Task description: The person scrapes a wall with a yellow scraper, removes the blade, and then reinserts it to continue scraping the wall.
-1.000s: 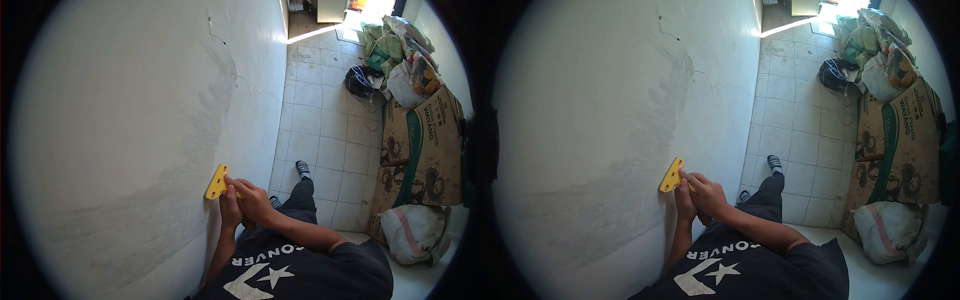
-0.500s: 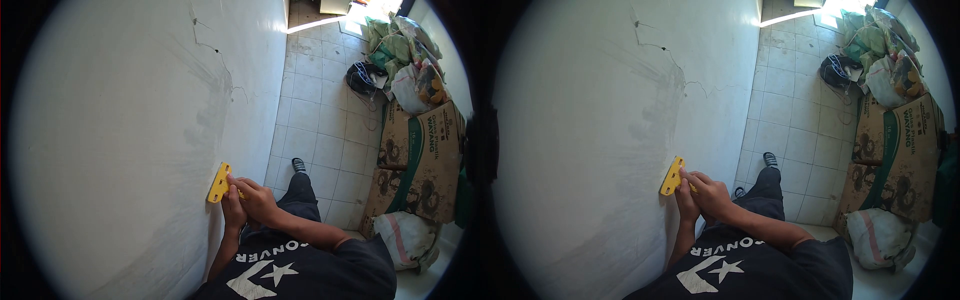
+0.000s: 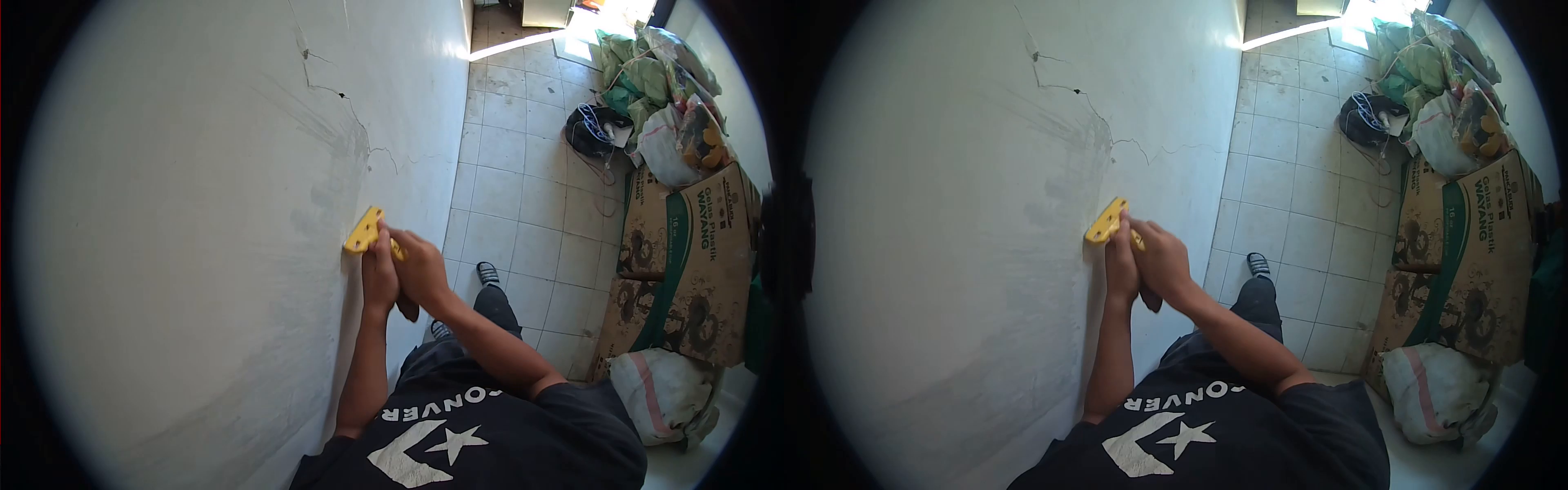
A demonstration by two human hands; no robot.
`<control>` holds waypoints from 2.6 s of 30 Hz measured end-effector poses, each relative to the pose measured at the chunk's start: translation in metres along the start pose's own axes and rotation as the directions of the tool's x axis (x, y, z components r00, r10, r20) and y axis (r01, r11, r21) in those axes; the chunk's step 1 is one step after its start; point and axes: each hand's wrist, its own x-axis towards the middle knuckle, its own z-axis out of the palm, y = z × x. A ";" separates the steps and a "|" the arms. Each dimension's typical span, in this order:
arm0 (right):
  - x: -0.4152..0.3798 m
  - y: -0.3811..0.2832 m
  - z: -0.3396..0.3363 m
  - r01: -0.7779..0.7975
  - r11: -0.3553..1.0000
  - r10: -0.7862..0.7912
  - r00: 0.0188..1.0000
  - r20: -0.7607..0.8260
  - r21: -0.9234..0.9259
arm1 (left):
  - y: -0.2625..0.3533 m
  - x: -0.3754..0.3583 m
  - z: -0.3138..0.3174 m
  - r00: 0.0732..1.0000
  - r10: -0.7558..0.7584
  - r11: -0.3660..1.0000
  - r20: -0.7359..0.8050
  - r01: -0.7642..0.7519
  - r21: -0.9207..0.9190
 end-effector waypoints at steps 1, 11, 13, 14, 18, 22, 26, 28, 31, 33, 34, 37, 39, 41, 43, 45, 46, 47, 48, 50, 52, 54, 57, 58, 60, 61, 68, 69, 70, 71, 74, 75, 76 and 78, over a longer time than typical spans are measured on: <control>0.010 -0.008 -0.004 -0.081 0.994 0.083 0.996 -0.021 0.074 | 0.009 0.005 0.000 1.000 0.005 1.000 0.002 -0.005 0.001; -0.095 -0.036 0.028 0.077 0.995 -0.077 0.997 -0.014 0.070 | -0.029 -0.107 -0.047 0.996 0.064 0.995 -0.069 -0.068 -0.067; -0.126 -0.037 0.038 0.125 0.990 -0.125 0.992 -0.003 0.065 | -0.050 -0.139 -0.062 0.995 0.069 0.998 -0.072 -0.068 0.016; -0.137 -0.044 0.039 0.136 0.989 -0.139 0.989 0.045 0.058 | -0.059 -0.152 -0.068 0.996 0.062 0.998 -0.070 -0.061 0.016; -0.148 -0.048 0.050 0.167 0.985 -0.170 0.983 0.063 0.048 | -0.072 -0.166 -0.088 0.998 -0.002 1.000 -0.055 0.002 0.006; -0.142 -0.047 0.051 0.132 0.990 -0.135 0.988 0.077 0.046 | -0.072 -0.156 -0.084 0.963 0.262 0.944 -0.058 -0.243 0.225; -0.123 -0.047 0.045 0.122 0.987 -0.131 0.988 0.080 0.102 | -0.061 -0.147 -0.074 0.983 0.142 0.980 -0.115 -0.123 0.156; -0.109 -0.043 0.038 0.097 0.987 -0.109 0.990 0.091 0.126 | -0.061 -0.138 -0.065 0.980 0.166 0.962 -0.106 -0.137 0.234; -0.090 -0.032 0.033 0.176 0.980 -0.180 0.983 0.037 0.095 | -0.046 -0.114 -0.059 0.999 0.041 0.998 -0.034 -0.040 0.042; -0.070 -0.023 0.029 0.171 0.980 -0.175 0.984 0.038 0.098 | -0.035 -0.093 -0.045 0.997 0.038 0.999 -0.073 -0.039 -0.022; -0.057 -0.020 0.026 0.167 0.981 -0.171 0.985 0.036 0.100 | -0.031 -0.080 -0.037 0.993 0.034 0.995 -0.109 -0.043 -0.086; -0.029 -0.017 0.013 0.134 0.988 -0.137 0.990 0.034 0.082 | -0.025 -0.051 -0.017 0.981 0.055 0.991 -0.187 -0.077 -0.112; -0.010 -0.014 0.001 0.086 0.994 -0.091 0.993 0.069 0.069 | -0.018 -0.029 -0.007 0.983 0.067 0.995 -0.168 -0.078 -0.058; 0.009 -0.010 -0.009 0.040 0.998 -0.045 0.994 0.104 0.057 | -0.002 -0.008 0.006 0.976 0.127 0.991 -0.178 -0.131 -0.014; 0.025 -0.006 -0.015 -0.006 0.998 0.001 0.996 0.092 0.057 | 0.000 0.005 0.014 0.986 0.041 0.996 -0.160 -0.053 -0.071; 0.027 -0.014 -0.019 -0.050 0.995 0.041 0.994 0.098 0.091 | 0.010 0.002 0.017 0.985 -0.028 0.993 -0.169 0.007 -0.120; 0.025 -0.017 -0.021 -0.097 0.988 0.084 0.991 0.105 0.121 | 0.013 -0.003 0.017 0.980 -0.098 0.983 -0.170 0.069 -0.172; 0.017 -0.017 -0.019 -0.095 0.988 0.082 0.991 0.107 0.122 | 0.012 -0.010 0.016 0.980 -0.097 0.983 -0.172 0.067 -0.172; 0.005 -0.016 -0.016 -0.061 0.993 0.050 0.993 0.109 0.100 | 0.008 -0.022 0.012 0.979 -0.091 0.979 -0.184 0.054 -0.194; -0.025 -0.018 -0.012 -0.037 0.998 0.029 0.992 0.126 0.059 | -0.009 -0.050 0.005 0.974 -0.051 0.988 -0.222 0.017 -0.151; -0.058 -0.019 -0.004 -0.058 0.995 0.047 0.990 0.135 0.078 | -0.017 -0.080 -0.005 0.977 -0.062 0.990 -0.205 0.034 -0.136; -0.087 -0.018 0.006 -0.043 0.994 0.027 0.986 0.165 0.097 | -0.031 -0.109 -0.016 0.978 -0.089 0.989 -0.190 0.065 -0.129; -0.117 -0.028 0.017 0.015 0.994 -0.037 0.978 0.206 0.105 | -0.048 -0.140 -0.034 0.980 -0.055 0.996 -0.192 0.040 -0.079; -0.124 -0.032 0.021 0.057 0.994 -0.076 0.975 0.207 0.096 | -0.045 -0.148 -0.037 0.968 -0.073 0.990 -0.239 0.042 -0.132; -0.135 -0.042 0.025 0.051 0.992 -0.074 0.975 0.209 0.114 | -0.042 -0.162 -0.046 0.956 -0.106 0.979 -0.273 0.052 -0.197; -0.138 -0.045 0.029 0.044 0.990 -0.072 0.974 0.213 0.134 | -0.044 -0.164 -0.052 0.958 -0.106 0.980 -0.268 0.054 -0.192; -0.141 -0.049 0.036 0.030 0.991 -0.054 0.982 0.183 0.129 | -0.051 -0.165 -0.066 0.984 -0.075 0.990 -0.160 0.054 -0.127; -0.139 -0.049 0.035 0.027 0.992 -0.050 0.982 0.183 0.124 | -0.047 -0.162 -0.066 0.986 -0.075 0.987 -0.152 0.052 -0.149; -0.135 -0.049 0.035 0.046 0.992 -0.063 0.986 0.154 0.116 | -0.049 -0.158 -0.067 0.986 -0.078 0.987 -0.150 0.054 -0.154; -0.132 -0.049 0.034 0.065 0.992 -0.079 0.989 0.126 0.109 | -0.050 -0.156 -0.068 0.990 -0.088 0.987 -0.113 0.071 -0.144; -0.111 -0.038 0.036 0.099 0.989 -0.108 0.991 0.081 0.110 | -0.048 -0.136 -0.060 0.991 -0.098 0.979 -0.097 0.078 -0.190; -0.104 -0.035 0.035 0.097 0.990 -0.106 0.991 0.085 0.106 | -0.045 -0.127 -0.055 0.989 -0.092 0.969 -0.117 0.062 -0.238; -0.098 -0.035 0.032 0.095 0.991 -0.103 0.991 0.088 0.090 | -0.040 -0.119 -0.048 0.989 -0.094 0.968 -0.116 0.064 -0.241; -0.087 -0.030 0.026 0.084 0.994 -0.090 0.991 0.096 0.072 | -0.031 -0.109 -0.035 0.973 -0.068 0.962 -0.220 0.005 -0.272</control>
